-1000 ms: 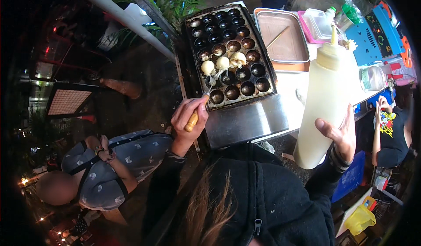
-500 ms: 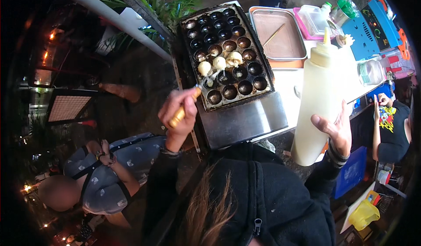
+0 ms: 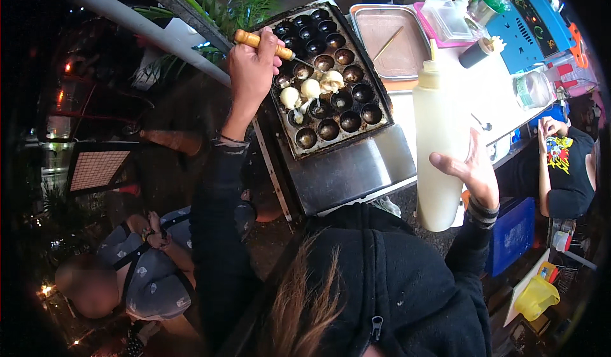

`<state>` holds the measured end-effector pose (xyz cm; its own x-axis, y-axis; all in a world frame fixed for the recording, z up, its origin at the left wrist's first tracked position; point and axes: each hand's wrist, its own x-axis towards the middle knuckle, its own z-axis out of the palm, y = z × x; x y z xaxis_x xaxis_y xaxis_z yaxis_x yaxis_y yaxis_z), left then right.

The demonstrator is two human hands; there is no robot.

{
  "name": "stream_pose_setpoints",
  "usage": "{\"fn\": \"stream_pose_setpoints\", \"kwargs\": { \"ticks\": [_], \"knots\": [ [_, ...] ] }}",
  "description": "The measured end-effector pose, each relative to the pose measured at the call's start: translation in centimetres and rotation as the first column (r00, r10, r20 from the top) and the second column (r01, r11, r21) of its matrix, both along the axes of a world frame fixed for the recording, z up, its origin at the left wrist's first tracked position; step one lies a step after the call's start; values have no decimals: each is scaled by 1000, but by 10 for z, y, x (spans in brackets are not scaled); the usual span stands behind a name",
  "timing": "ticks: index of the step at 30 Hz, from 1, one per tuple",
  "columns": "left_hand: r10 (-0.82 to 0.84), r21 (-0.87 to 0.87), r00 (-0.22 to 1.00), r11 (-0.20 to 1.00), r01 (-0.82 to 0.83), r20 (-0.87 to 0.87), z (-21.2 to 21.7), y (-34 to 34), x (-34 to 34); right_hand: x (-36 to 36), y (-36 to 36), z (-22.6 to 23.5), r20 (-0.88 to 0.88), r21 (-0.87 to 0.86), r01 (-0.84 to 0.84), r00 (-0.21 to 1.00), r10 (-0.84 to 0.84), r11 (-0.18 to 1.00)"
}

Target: The person prepares food on a specialized griddle using a pick to rotate spheres and a squeeze bottle to add liquid, then handles bags and counts coins.

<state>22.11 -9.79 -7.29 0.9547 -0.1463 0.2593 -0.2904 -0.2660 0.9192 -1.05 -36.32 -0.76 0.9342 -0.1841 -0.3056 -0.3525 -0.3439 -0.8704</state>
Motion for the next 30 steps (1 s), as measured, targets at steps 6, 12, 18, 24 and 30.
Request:
{"fn": "stream_pose_setpoints", "kwargs": {
  "ticks": [6,12,18,24,30],
  "knots": [
    [-6,15,996,1000,5,84,-1,-2,9,-3,1,-2,59,-61,27,998,-23,998],
    [-33,106,999,994,37,-37,-13,-8,17,5,1,-1,55,-104,-23,998,29,994],
    [-61,82,975,993,80,-212,-22,-6,9,13,-7,-12,69,-234,-72,994,90,970],
    [-179,-260,948,960,109,-264,-40,19,-25,24,-12,-26,71,-410,-125,983,168,904],
    [-123,-347,966,937,37,-229,-52,23,-56,41,-4,-26,-78,-506,-247,967,242,826]
  ]
}}
